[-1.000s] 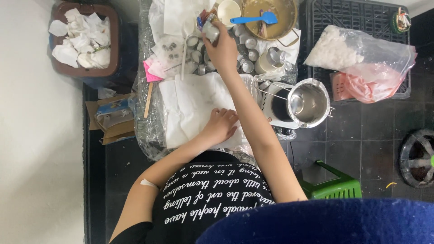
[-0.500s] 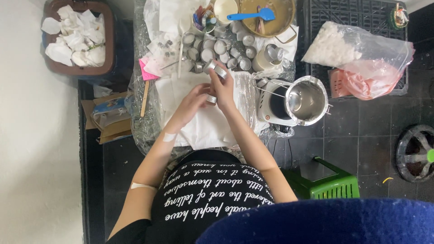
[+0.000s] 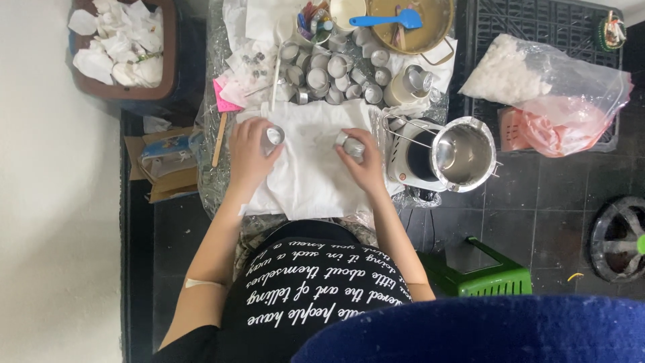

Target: Cleaning small metal tins with a paper towel and arranging them on a tray for candle making.

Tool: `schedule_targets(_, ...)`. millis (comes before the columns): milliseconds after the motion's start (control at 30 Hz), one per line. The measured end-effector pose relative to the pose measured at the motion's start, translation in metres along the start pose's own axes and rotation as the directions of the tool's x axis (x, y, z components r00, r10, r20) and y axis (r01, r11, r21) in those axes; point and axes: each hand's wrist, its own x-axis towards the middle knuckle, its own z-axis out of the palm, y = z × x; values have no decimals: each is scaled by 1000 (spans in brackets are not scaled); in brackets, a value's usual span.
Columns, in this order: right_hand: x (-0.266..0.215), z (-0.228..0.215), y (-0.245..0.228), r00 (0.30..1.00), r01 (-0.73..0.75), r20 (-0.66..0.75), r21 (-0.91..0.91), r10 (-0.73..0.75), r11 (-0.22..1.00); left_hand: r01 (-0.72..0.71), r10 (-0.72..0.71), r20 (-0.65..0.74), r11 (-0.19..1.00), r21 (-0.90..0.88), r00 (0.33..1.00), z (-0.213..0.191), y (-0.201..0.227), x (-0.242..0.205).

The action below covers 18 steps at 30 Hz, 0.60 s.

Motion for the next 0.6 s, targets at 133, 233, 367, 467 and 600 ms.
schedule_targets(133,5,-11,-18,986,-167,6,-1,167,986,89,-98,93,991,100,991,1,9,0)
schedule_targets(233,5,-16,-17,966,-258,58,115,253,959,74,-88,83,985,154,993,8,37,5)
schedule_targets(367,0,-18,-1,976,-184,161,251,147,950,-136,160,256,985,-109,953,39,66,8)
schedule_targets(467,-1,-20,7,944,-301,250,378,216,876,-137,235,270,931,-337,934,56,71,11)
schedule_targets(600,-3,-23,21,873,-473,344,424,346,772,-26,171,275,887,-461,946,70,63,14)
